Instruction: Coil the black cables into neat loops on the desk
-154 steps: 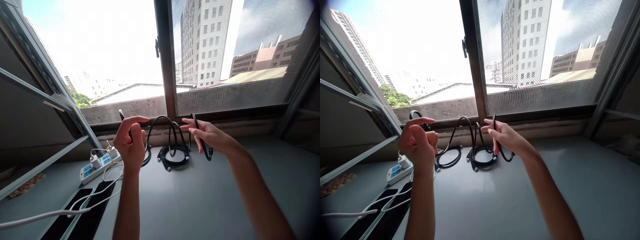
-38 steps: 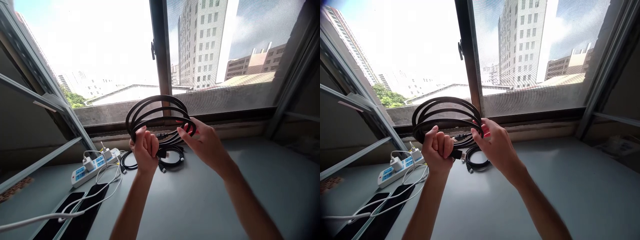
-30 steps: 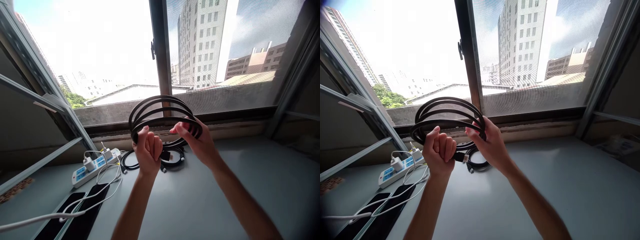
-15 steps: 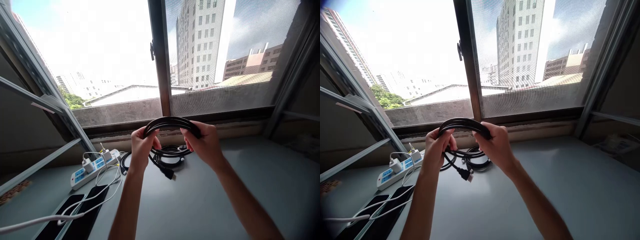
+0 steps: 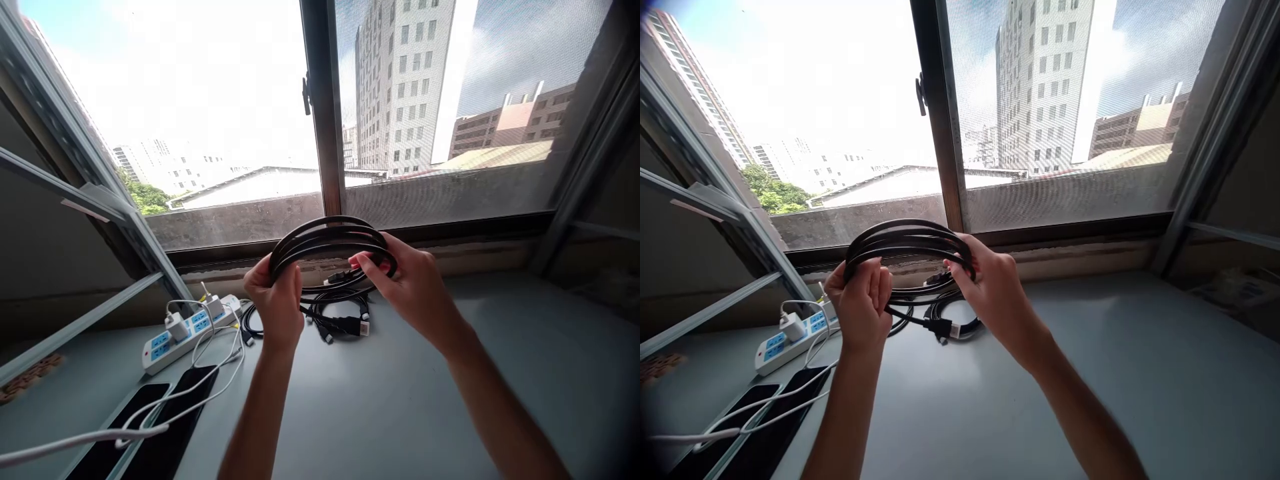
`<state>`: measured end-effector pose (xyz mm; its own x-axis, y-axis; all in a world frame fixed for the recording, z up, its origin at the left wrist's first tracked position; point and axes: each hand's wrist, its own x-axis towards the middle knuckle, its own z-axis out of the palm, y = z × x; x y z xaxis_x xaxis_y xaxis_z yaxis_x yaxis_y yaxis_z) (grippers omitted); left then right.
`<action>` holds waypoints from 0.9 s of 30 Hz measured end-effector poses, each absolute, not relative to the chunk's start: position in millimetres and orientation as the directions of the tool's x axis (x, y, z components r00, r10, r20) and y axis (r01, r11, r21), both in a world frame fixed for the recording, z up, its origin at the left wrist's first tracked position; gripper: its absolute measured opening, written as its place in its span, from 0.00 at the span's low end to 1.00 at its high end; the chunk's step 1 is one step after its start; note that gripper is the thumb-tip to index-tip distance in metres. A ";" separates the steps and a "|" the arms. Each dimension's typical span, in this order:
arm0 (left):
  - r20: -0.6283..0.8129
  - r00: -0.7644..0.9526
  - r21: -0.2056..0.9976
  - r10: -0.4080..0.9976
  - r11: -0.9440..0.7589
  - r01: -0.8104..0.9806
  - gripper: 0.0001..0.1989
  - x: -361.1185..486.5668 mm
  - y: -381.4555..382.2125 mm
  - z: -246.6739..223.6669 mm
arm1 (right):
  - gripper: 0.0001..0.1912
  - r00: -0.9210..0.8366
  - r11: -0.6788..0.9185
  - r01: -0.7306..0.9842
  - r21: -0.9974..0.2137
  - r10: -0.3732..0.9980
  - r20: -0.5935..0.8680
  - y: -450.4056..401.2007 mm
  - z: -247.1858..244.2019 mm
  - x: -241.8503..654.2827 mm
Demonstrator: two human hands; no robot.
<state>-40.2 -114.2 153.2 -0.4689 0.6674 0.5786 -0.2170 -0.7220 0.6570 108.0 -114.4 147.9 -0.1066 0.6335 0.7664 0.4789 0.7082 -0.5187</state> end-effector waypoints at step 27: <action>0.640 -0.479 0.545 0.601 -0.795 -0.268 0.25 -47.7 -107.4 150.8 | 0.03 -0.110 0.739 -0.069 -0.670 0.662 0.742 -131.2 149.9 105.7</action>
